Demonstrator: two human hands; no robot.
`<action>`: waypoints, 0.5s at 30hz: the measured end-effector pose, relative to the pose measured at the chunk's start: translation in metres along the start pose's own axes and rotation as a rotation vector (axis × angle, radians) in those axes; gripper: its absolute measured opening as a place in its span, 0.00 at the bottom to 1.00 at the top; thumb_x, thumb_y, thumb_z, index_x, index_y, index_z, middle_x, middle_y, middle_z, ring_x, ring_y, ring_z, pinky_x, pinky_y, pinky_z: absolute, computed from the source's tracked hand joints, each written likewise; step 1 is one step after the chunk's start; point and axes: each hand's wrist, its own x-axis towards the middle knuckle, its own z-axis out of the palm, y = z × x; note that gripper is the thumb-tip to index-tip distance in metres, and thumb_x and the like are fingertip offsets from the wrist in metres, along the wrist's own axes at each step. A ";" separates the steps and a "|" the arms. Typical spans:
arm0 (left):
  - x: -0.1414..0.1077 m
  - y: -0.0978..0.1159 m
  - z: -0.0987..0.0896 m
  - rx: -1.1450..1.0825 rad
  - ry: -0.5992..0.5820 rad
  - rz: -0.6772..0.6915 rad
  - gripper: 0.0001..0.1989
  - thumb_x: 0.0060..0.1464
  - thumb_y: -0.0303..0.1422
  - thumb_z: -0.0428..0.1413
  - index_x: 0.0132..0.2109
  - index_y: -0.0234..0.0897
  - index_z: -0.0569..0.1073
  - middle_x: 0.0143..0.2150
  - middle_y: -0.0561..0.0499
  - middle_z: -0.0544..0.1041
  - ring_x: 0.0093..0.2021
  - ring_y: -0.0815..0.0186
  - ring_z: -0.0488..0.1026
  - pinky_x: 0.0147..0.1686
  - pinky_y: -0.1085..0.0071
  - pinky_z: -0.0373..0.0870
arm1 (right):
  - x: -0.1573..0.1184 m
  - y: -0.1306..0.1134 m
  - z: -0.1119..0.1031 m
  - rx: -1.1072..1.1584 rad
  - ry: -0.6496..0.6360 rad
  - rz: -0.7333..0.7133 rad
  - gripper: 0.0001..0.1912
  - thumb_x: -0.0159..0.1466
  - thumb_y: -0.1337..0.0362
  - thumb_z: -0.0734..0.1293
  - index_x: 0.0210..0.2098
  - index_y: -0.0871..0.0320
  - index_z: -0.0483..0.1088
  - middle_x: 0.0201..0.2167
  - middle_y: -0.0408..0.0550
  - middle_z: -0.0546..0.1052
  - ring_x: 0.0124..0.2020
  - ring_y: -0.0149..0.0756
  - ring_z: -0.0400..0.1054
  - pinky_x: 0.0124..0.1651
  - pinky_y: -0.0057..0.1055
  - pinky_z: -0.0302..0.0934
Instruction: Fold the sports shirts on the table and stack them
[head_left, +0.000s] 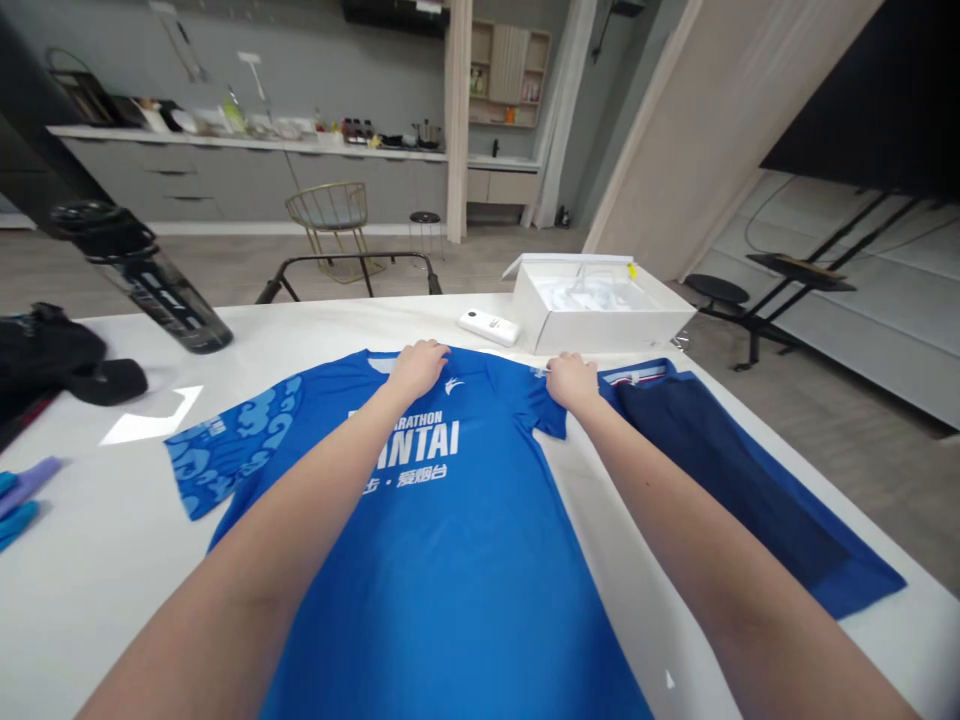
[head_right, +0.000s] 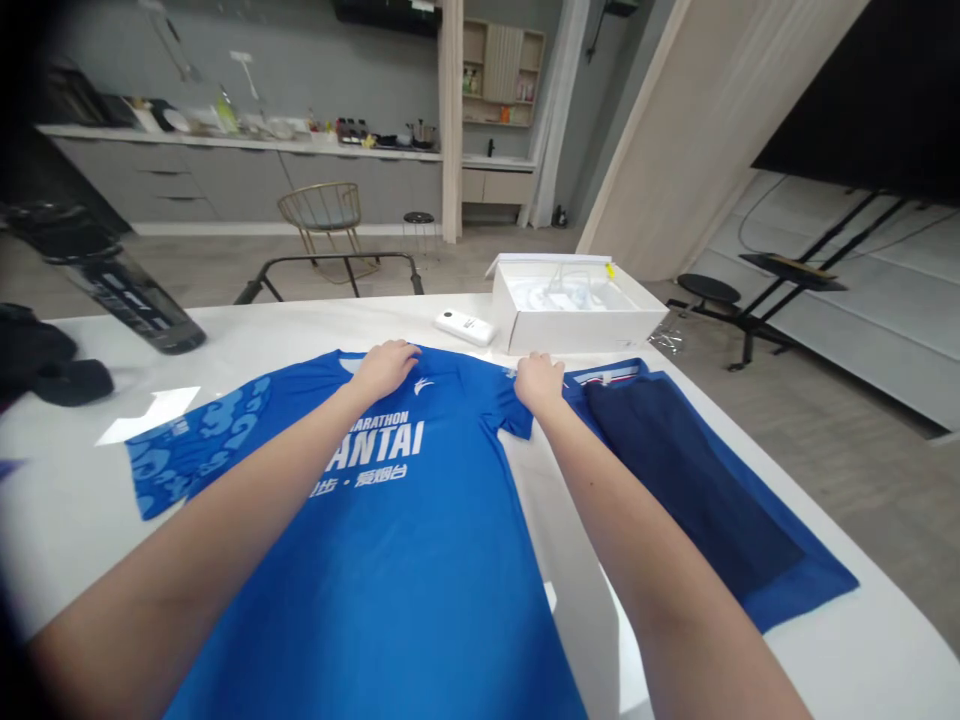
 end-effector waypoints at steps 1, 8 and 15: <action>0.013 0.006 0.004 0.013 -0.014 0.008 0.16 0.67 0.33 0.48 0.56 0.40 0.75 0.53 0.43 0.77 0.54 0.54 0.73 0.50 0.60 0.68 | 0.001 0.007 0.002 -0.014 -0.007 0.003 0.17 0.70 0.65 0.58 0.50 0.62 0.76 0.53 0.64 0.74 0.56 0.53 0.64 0.55 0.47 0.56; 0.069 0.011 0.031 0.047 -0.095 0.049 0.16 0.67 0.31 0.46 0.53 0.40 0.75 0.51 0.42 0.77 0.52 0.54 0.73 0.47 0.61 0.68 | 0.010 0.025 0.014 -0.011 0.001 -0.026 0.17 0.72 0.65 0.57 0.48 0.63 0.75 0.51 0.66 0.75 0.53 0.52 0.66 0.53 0.45 0.57; 0.068 0.009 0.027 -0.012 -0.047 0.055 0.14 0.67 0.32 0.45 0.48 0.40 0.74 0.48 0.42 0.75 0.49 0.55 0.72 0.47 0.61 0.68 | 0.014 0.023 0.001 0.000 -0.058 -0.081 0.19 0.72 0.64 0.55 0.52 0.67 0.71 0.54 0.70 0.73 0.55 0.55 0.65 0.55 0.48 0.59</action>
